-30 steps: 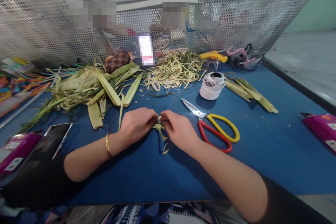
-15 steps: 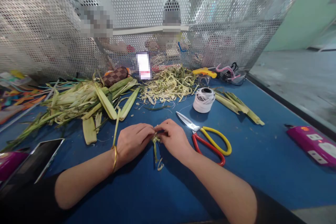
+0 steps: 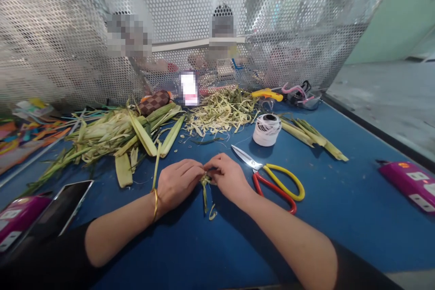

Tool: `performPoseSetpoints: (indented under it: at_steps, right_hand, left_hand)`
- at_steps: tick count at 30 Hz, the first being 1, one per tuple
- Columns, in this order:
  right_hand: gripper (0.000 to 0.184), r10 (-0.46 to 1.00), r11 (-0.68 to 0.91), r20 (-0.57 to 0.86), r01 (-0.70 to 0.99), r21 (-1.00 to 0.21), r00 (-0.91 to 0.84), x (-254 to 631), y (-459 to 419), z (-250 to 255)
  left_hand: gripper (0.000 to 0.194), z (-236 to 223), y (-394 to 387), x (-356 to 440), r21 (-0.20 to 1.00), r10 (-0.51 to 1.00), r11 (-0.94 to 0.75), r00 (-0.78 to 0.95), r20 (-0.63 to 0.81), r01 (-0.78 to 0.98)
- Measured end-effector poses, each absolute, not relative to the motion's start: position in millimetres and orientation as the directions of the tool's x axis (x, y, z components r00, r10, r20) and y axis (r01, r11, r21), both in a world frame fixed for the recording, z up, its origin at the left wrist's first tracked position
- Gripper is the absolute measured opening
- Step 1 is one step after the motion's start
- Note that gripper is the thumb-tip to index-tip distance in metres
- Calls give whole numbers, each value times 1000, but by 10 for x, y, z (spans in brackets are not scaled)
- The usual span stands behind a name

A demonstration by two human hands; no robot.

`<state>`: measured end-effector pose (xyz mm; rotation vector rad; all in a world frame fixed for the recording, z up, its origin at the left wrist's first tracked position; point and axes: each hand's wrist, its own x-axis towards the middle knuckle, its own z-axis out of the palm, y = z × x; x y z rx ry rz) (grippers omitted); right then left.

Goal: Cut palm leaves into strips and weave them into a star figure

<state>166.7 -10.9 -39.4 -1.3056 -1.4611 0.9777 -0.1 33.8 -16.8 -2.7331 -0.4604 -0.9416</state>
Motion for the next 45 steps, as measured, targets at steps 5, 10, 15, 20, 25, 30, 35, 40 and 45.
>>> performPoseSetpoints:
  at_steps: [5,10,15,20,25,30,35,40,45]
  right_hand:
    - [11,988,129,147,252,-959,56,1697,-98,-393]
    - [7,990,46,68,170,-984,121,1727,-117,-369]
    - [15,965,198,243,335,-921,100,1702,-185,-308]
    - [27,909,374,414,549,-747,-56,1676,-169,-321]
    - [20,947,307,312,521,-797,-81,1695,-91,-375]
    - [23,949,308,302,491,-815,-93,1704,-74,-377]
    - [15,951,299,301,479,-825,-75,1701,-91,-358]
    - [16,956,281,287,426,-860,-51,1711,-92,-357]
    - [15,961,256,276,460,-850,-25,1740,-127,-338]
  left_hand:
    - [18,-144,313,-12,-13,310,-915,722,618,404]
    - [18,-156,320,-21,52,381,-896,701,603,442]
    - [17,-184,341,-22,72,377,-900,684,624,430]
    - [17,-201,355,-24,37,333,-912,686,647,408]
    - [16,-192,374,-27,0,263,-936,702,662,352]
    - [18,-189,380,-22,-8,252,-943,725,642,334]
    - [17,-183,371,-26,23,281,-939,727,626,343]
    - [19,-194,369,-28,62,322,-928,711,625,366]
    - [16,-214,396,-29,258,452,-891,676,582,374]
